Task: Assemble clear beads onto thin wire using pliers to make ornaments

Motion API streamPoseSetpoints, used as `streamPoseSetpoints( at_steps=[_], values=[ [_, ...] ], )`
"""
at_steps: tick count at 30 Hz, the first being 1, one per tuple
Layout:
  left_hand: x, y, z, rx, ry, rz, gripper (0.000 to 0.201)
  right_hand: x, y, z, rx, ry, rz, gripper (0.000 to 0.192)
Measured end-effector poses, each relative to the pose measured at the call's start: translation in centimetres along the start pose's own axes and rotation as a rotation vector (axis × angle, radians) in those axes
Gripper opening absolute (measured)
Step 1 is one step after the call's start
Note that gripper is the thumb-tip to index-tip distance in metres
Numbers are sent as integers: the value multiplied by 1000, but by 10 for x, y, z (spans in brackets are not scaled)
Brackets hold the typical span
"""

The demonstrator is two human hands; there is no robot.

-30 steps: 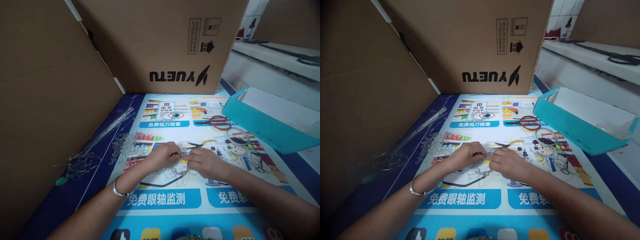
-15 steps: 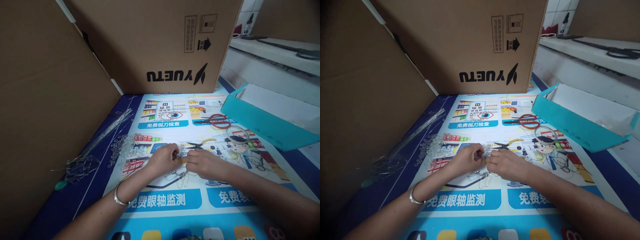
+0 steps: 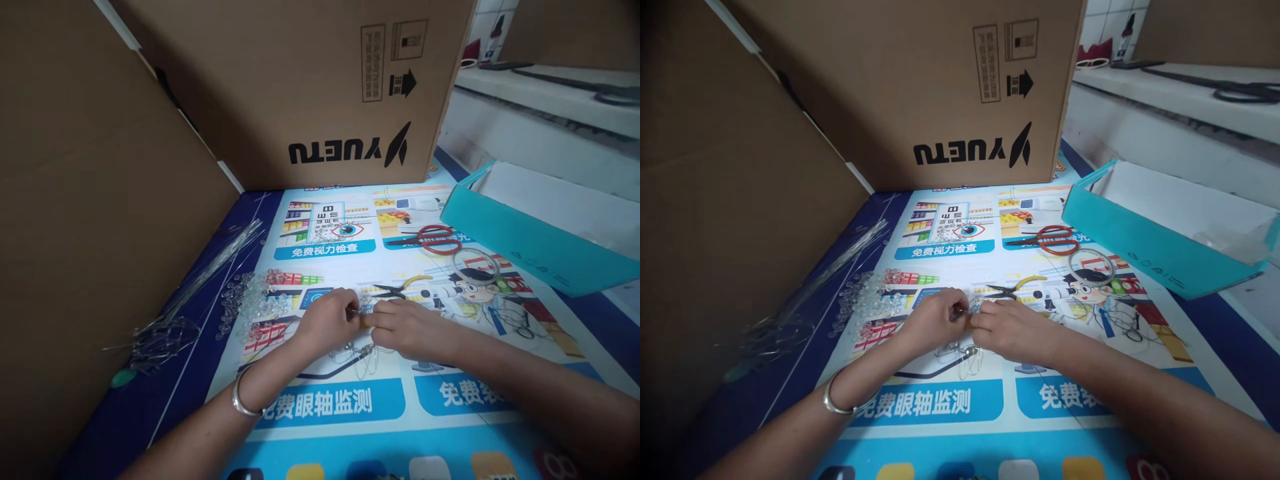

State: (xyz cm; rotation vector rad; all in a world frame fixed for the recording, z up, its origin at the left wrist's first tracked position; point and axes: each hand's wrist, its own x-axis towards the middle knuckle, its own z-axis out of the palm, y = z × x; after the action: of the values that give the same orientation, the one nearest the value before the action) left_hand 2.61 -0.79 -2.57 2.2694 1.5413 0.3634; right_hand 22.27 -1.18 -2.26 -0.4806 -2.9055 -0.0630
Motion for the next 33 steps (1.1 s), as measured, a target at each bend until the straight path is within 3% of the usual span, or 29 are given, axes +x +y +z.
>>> streamPoseSetpoints(
  at_steps=[5,12,21,33],
  values=[
    [2,1,3,25,2,-5,6,1,0,0,68,-13,22,19],
    [-1,-1,2,-28,-4,8,5,2,4,-9,390,1,135,24],
    [-6,-1,-3,-55,-40,-48,15,23,4,-7,539,-10,517,22],
    [-6,-1,-6,30,-90,-77,20,54,35,-17,648,-336,300,23]
  ],
)
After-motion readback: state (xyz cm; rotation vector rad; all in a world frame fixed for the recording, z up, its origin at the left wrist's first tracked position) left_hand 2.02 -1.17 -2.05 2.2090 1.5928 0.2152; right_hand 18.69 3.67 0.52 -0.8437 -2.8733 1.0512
